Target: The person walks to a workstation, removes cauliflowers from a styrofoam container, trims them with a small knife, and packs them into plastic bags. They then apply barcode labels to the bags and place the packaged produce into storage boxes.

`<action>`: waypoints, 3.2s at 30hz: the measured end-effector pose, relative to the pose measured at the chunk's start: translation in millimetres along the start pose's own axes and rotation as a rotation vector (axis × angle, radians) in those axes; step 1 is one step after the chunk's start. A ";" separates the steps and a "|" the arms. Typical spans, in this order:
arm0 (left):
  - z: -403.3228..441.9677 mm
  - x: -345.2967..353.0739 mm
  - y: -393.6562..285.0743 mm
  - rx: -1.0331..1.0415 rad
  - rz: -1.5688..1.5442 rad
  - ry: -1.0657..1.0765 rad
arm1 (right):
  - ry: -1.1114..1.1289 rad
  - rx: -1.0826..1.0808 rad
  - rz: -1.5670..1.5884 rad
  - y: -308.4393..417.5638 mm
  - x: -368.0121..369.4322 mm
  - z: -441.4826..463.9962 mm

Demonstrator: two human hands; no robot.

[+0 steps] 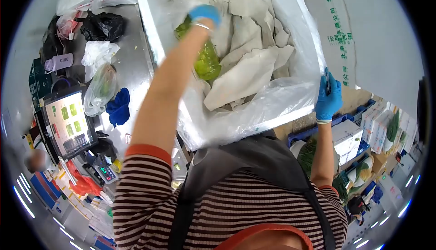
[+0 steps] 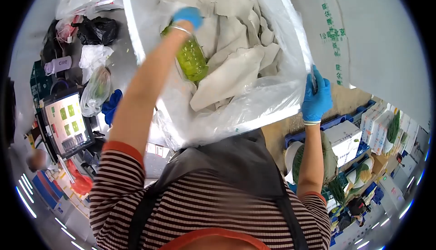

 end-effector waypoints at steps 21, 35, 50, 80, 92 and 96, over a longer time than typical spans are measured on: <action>-218.8 -122.7 -39.4 -0.204 -0.769 -0.263 | 0.067 -0.059 0.087 -21.0 -2.5 8.9; -465.3 -346.3 -92.5 0.874 -0.753 -1.039 | -0.114 0.011 0.749 35.5 -158.4 -118.7; -648.3 -192.5 -430.7 1.017 -0.959 0.406 | -0.767 1.008 1.093 -52.3 -365.0 -536.8; -1478.0 151.4 -1294.2 2.274 -0.534 0.882 | -2.378 2.139 0.665 -201.1 -445.0 -1200.4; -1715.0 519.2 -1521.6 2.029 -0.583 0.705 | -2.319 2.455 1.130 -317.5 -437.6 -1147.7; -1731.8 634.2 -1553.4 1.531 -0.674 0.977 | -2.362 2.578 1.025 -325.2 -428.0 -1143.0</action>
Point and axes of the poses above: each hand's wrist, its own z-axis towards the middle knuckle, its own x-axis out of the palm, y = z × x, the point moved 6 cm from there along z, towards the middle knuckle, and after that the axes turned 5 degrees about -y, right-handed, at the moved point
